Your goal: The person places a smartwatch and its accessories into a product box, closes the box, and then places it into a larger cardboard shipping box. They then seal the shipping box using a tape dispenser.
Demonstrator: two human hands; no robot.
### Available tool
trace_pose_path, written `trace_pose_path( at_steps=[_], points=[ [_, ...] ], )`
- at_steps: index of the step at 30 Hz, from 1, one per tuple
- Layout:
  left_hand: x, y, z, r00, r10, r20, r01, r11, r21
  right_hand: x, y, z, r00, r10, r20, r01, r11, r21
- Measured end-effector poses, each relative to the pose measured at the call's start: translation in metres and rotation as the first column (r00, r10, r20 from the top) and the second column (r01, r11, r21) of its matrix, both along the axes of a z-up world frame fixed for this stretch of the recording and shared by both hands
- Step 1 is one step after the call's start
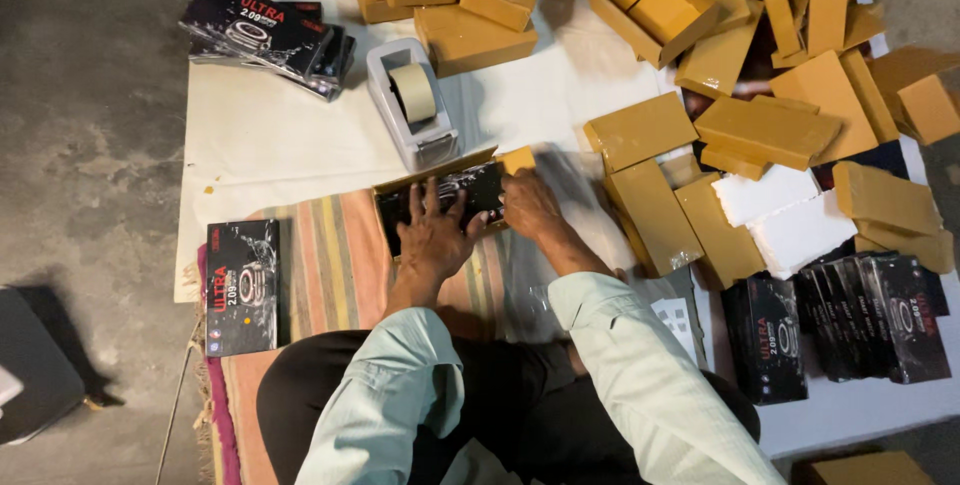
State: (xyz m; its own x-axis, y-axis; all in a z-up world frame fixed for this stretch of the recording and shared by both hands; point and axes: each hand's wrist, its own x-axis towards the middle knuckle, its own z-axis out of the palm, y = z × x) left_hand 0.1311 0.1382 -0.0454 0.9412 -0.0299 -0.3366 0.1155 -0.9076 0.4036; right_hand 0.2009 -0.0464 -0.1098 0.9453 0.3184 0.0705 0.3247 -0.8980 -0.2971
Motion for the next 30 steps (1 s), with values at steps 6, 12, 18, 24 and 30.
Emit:
trace_pose_path(
  at_steps=[6,12,18,24,30],
  points=[
    [-0.002,0.005,0.009,0.995,0.079,-0.062,-0.08,0.997,-0.013,-0.003,-0.01,-0.019,0.999,0.018,0.049,-0.034,0.935,0.352],
    [-0.003,0.006,-0.002,0.996,-0.025,-0.082,0.027,0.999,0.018,-0.015,0.021,0.007,0.989,0.15,-0.016,-0.148,0.984,0.1],
    [0.005,0.013,-0.01,0.969,-0.117,-0.219,0.123,0.992,0.013,-0.021,0.025,0.033,0.984,0.156,-0.082,-0.136,0.97,0.202],
    [0.012,0.016,-0.016,0.87,-0.456,-0.188,0.486,0.859,0.161,-0.054,-0.008,0.017,0.846,-0.527,0.082,0.302,0.6,0.741],
    [0.008,0.016,-0.016,0.96,-0.196,-0.198,0.214,0.974,0.071,-0.046,0.004,0.015,0.885,-0.357,-0.299,0.465,0.623,0.63]
  ],
)
